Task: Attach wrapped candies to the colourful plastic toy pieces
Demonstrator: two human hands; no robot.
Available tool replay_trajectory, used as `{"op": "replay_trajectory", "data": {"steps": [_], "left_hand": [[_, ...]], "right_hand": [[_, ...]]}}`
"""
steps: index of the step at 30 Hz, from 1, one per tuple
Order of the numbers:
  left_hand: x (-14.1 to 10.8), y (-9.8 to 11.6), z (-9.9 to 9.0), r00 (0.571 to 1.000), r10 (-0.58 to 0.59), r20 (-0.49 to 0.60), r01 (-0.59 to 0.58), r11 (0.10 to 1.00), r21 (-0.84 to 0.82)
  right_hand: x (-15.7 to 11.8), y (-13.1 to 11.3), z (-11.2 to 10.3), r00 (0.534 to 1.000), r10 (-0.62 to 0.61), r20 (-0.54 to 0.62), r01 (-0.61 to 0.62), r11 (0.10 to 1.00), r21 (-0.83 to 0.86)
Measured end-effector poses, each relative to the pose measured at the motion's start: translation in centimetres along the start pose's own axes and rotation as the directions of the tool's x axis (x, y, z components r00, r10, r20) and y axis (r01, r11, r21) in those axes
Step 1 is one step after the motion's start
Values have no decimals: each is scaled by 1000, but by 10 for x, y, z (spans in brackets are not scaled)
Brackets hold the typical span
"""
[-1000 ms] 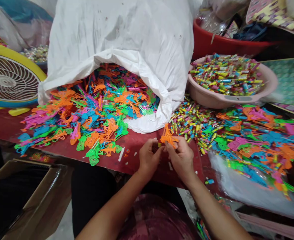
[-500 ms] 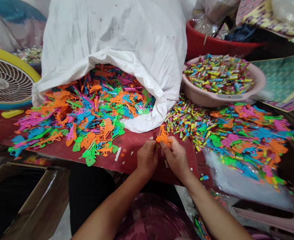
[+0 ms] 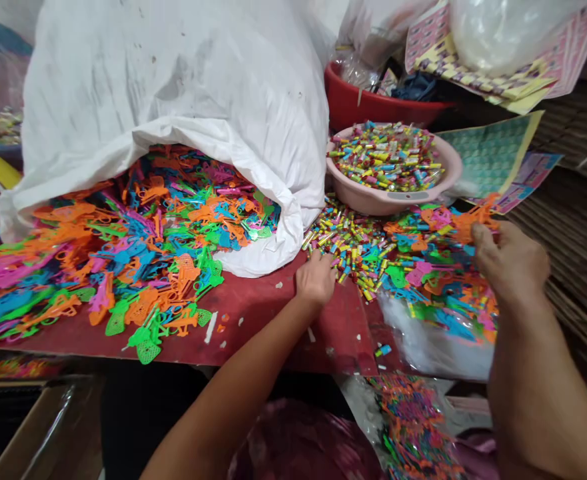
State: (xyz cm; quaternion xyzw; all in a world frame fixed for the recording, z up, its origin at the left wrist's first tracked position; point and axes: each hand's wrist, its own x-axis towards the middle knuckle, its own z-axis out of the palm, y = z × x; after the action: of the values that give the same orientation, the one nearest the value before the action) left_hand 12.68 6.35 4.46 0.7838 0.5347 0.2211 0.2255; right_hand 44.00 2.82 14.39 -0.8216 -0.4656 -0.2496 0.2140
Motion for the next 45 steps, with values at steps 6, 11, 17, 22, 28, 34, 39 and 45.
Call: {"op": "replay_trajectory", "data": {"steps": [6,11,17,22,28,34,39,45], "left_hand": [[2,-4,-2,999,-38,-1,38,999,16],[-49,-42,-25,976,-145,-163,108,970,-216],[-98,-77,-33,892,-342,-296,69,750,-658],[-103,-86,-33,862,-438,-254,29,543,-839],[-104,-86,-45,853,-419,-311,-41,540,-841],[-97,-77,-50,829,-545,-127,-4,221,-975],[-95,-72,-40,879,-462,-118,10,266,-964],[-95,-71,-33,949,-283,-142,3,458,-889]], "right_hand": [[-22,-54,-3,960,-217,-176,250,949,194],[-81,-189,19,761,-641,-99,453,416,789],[-103,-323,57,550,-815,183,574,528,626],[-108,-346,74,621,-732,281,539,659,525],[-115,-319,63,633,-722,280,417,623,662],[-157,-268,33,683,-672,287,-135,270,953],[-183,-236,23,638,-576,510,-490,206,847],[-182,-210,18,371,-641,672,-810,131,572]]}}
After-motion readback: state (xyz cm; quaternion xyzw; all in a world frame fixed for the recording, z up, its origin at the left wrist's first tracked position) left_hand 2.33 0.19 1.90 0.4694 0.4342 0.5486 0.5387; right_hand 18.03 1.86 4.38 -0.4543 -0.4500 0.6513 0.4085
